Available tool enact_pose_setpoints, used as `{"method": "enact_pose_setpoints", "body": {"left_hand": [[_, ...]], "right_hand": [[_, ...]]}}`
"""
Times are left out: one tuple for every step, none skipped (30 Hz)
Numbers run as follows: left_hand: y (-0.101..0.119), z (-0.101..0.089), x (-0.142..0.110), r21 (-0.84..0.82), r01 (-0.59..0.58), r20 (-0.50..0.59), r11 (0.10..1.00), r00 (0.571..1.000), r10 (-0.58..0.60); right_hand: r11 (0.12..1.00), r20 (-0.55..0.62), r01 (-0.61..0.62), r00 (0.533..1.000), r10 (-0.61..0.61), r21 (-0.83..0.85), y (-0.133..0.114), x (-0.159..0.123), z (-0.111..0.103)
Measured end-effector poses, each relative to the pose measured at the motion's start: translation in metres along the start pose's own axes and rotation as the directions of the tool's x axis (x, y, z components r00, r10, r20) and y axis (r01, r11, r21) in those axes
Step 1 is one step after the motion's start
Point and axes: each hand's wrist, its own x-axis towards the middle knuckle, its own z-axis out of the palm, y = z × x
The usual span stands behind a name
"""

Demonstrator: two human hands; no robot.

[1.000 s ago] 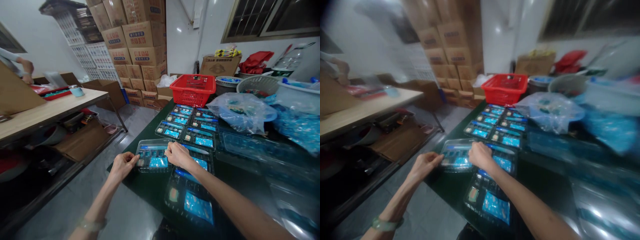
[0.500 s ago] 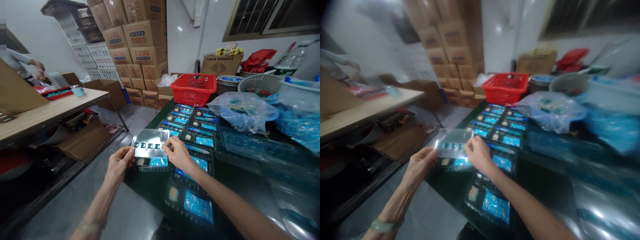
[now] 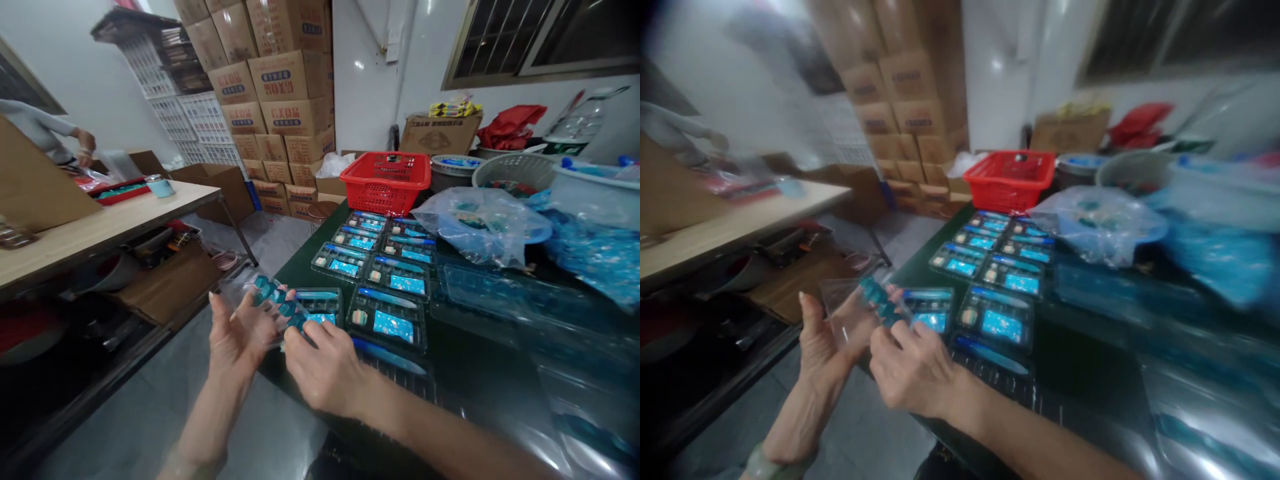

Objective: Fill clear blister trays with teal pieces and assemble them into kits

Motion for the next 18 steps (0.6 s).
{"method": "enact_pose_setpoints", "body": {"left_hand": [[0.0,0.0,-0.002,-0.018,0.01,0.023,1.0,1.0,-0.009],[0.0,-0.001,-0.004,-0.027,0.016,0.036,1.0,0.999,-0.016],[0.0,-0.002,-0.004,-0.029,0.022,0.046,0.999,0.999,-0.021],[0.001,-0.004,-0.004,-0.025,0.025,0.055,0.999,0.998,-0.023],[0.003,-0.005,-0.003,-0.011,0.02,0.065,1.0,0.998,-0.019],[0.005,-0.006,-0.001,0.013,0.007,0.079,1.0,0.997,-0.008],[0.008,-0.006,0.001,0.047,-0.014,0.097,0.999,0.995,0.01],[0.012,-0.006,0.005,0.089,-0.04,0.122,0.995,0.992,0.029],[0.017,-0.005,0.008,0.138,-0.061,0.153,0.989,0.987,0.039],[0.021,-0.004,0.013,0.19,-0.08,0.19,0.978,0.981,0.043],[0.026,-0.002,0.018,0.244,-0.097,0.234,0.965,0.972,0.039],[0.03,0.0,0.024,0.3,-0.114,0.278,0.947,0.96,0.027],[0.034,0.002,0.03,0.358,-0.133,0.324,0.924,0.946,0.011],[0.037,0.004,0.037,0.419,-0.158,0.368,0.894,0.93,-0.007],[0.04,0.007,0.043,0.485,-0.191,0.408,0.853,0.913,-0.028],[0.042,0.01,0.049,0.563,-0.23,0.442,0.794,0.895,-0.054],[0.042,0.013,0.055,0.651,-0.279,0.473,0.706,0.876,-0.091],[0.042,0.016,0.059,0.739,-0.342,0.503,0.58,0.853,-0.138]], "right_hand": [[1.0,0.008,0.003,1.0,-0.003,0.01,-0.003,0.0,0.001],[1.0,0.017,0.002,1.0,-0.002,0.019,-0.006,0.0,0.001],[1.0,0.023,-0.006,1.0,0.006,0.028,-0.009,-0.001,0.001],[0.999,0.024,-0.023,0.999,0.022,0.036,-0.011,-0.001,0.0],[0.998,0.022,-0.049,0.999,0.048,0.045,-0.014,-0.002,-0.001],[0.995,0.02,-0.08,0.997,0.079,0.056,-0.016,-0.003,-0.003],[0.991,0.021,-0.111,0.994,0.11,0.071,-0.019,-0.006,-0.006],[0.986,0.021,-0.139,0.99,0.138,0.088,-0.021,-0.008,-0.01],[0.981,0.02,-0.166,0.986,0.165,0.104,-0.024,-0.012,-0.016],[0.974,0.017,-0.194,0.981,0.193,0.117,-0.026,-0.016,-0.022],[0.966,0.02,-0.224,0.975,0.223,0.127,-0.027,-0.02,-0.028],[0.959,0.024,-0.252,0.968,0.251,0.133,-0.028,-0.025,-0.035],[0.952,0.03,-0.275,0.962,0.273,0.136,-0.029,-0.029,-0.041],[0.948,0.04,-0.287,0.958,0.284,0.137,-0.03,-0.034,-0.046],[0.948,0.048,-0.286,0.958,0.282,0.136,-0.031,-0.039,-0.05],[0.949,0.056,-0.286,0.958,0.281,0.13,-0.031,-0.043,-0.053],[0.951,0.055,-0.286,0.958,0.281,0.12,-0.032,-0.048,-0.055],[0.953,0.048,-0.285,0.959,0.281,0.108,-0.033,-0.052,-0.055]]}}
